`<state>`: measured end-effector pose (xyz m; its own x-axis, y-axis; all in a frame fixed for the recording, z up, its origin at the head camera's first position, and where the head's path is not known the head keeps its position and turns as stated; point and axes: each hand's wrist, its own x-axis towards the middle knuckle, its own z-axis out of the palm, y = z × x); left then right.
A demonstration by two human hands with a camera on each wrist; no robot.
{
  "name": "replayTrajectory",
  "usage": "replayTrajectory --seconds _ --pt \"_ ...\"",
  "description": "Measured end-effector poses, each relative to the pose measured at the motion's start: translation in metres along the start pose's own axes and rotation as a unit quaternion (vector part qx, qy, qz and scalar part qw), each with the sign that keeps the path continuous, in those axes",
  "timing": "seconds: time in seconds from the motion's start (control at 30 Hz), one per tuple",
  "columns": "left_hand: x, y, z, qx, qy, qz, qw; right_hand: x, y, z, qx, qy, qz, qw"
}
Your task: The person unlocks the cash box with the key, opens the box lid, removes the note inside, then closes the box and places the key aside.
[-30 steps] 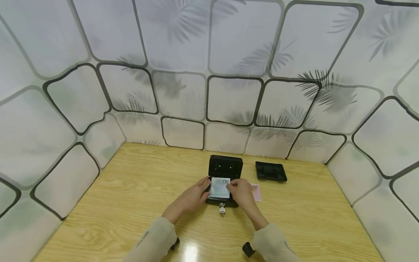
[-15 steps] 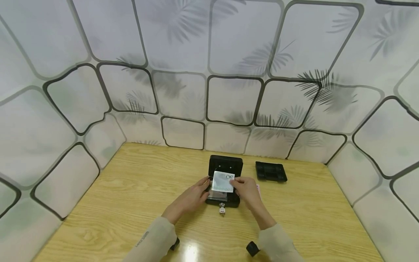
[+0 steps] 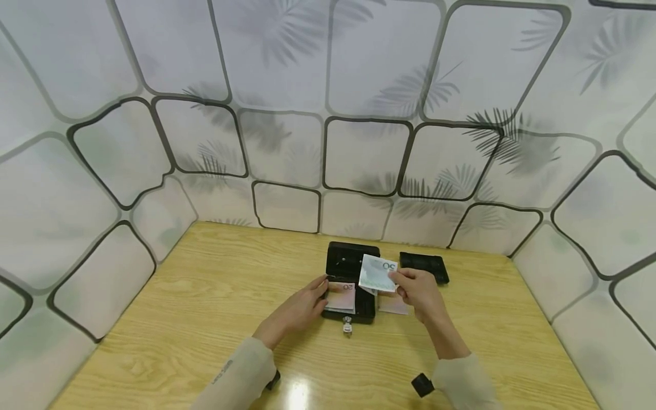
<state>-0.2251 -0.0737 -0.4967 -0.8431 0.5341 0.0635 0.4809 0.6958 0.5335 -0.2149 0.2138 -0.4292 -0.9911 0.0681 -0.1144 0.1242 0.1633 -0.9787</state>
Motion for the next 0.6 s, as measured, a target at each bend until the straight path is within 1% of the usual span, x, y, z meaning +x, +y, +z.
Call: replayTrajectory --seconds 0.23,0.37,0.6 --pt "0.000 0.001 -0.002 -0.006 -0.007 -0.005 0.9999 -0.004 -0.001 -0.036 -0.038 0.004 0.004 0.999" --pt "0.000 0.001 -0.002 -0.007 -0.009 -0.007 0.9999 -0.006 0.000 -0.057 -0.062 0.017 0.007 0.998" --pt "-0.001 0.000 -0.002 -0.004 -0.006 -0.002 1.0000 -0.013 0.004 -0.092 -0.101 0.043 0.005 0.994"
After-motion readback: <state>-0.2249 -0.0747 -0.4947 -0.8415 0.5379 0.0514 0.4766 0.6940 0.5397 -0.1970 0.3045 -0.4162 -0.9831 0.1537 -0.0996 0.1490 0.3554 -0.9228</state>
